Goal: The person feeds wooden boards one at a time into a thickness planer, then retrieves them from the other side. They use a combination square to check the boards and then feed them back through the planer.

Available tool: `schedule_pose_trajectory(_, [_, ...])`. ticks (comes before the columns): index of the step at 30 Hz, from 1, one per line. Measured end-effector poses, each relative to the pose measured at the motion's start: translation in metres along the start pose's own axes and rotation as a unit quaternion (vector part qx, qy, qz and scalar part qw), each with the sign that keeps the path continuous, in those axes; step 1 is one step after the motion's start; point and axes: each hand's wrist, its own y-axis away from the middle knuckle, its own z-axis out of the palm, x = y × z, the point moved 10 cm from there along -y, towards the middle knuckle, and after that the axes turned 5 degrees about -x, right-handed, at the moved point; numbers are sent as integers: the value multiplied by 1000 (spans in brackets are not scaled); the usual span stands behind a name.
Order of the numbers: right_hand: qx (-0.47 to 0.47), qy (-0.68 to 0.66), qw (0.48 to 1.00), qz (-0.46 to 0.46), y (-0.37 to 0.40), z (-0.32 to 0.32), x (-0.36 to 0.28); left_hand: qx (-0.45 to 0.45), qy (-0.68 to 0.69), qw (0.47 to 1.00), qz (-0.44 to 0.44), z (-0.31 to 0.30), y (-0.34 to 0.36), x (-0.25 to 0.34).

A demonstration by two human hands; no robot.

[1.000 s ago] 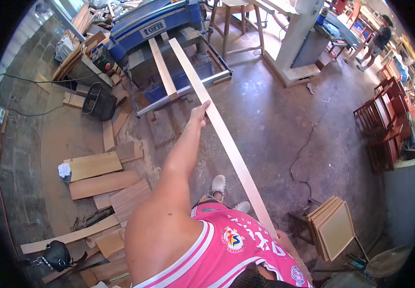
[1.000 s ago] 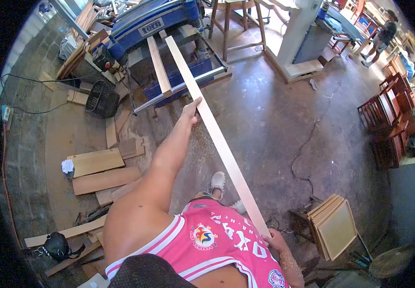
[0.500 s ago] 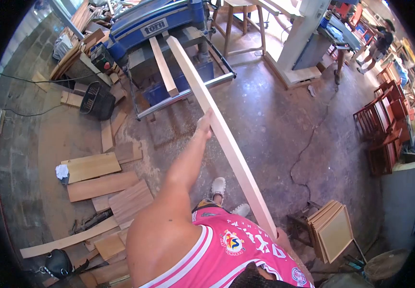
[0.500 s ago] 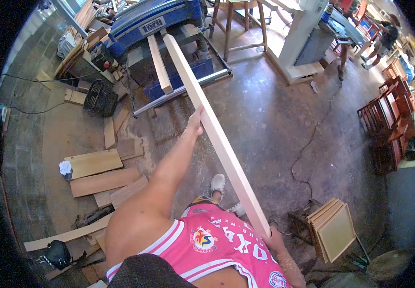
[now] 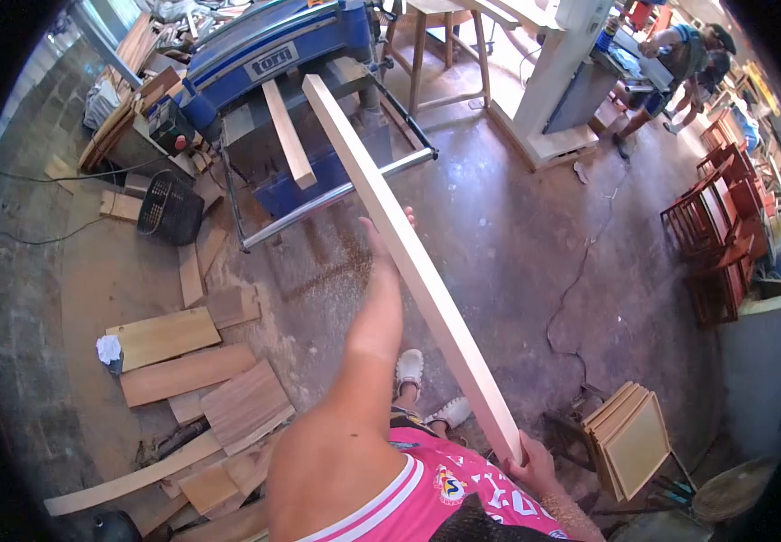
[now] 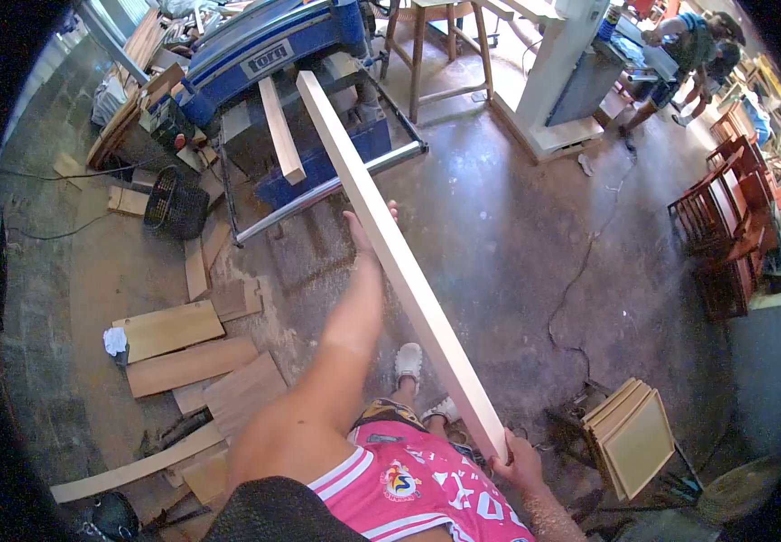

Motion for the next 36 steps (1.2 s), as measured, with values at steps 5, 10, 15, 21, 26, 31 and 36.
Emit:
schedule_pose_trajectory(5, [139, 136, 978, -80, -18, -24, -53, 96, -133, 984, -72, -38, 24, -5])
schedule_pose_trajectory(10, [155, 118, 973, -127, -63, -26, -97, 166, -409, 896, 40, 0, 87, 10])
schedule_pose_trajectory(15, [159, 100, 959, -212, -117, -19, -149, 202, -640, 734, 101, 18, 93, 41])
schedule_pose_trajectory(21, [163, 81, 951, -251, -146, -19, -177, 207, -739, 641, 15, 19, 62, 62])
schedule_pose_trajectory(26, [158, 61, 954, -249, -165, -17, -176, 188, -746, 618, 161, 26, 45, 77])
schedule_pose_trajectory(31, [140, 92, 952, -258, -171, -28, -187, 232, -788, 559, 115, 18, 31, 82])
schedule_pose_trajectory(36, [12, 68, 938, -340, -196, -37, -194, 216, -804, 542, 118, 27, 20, 89])
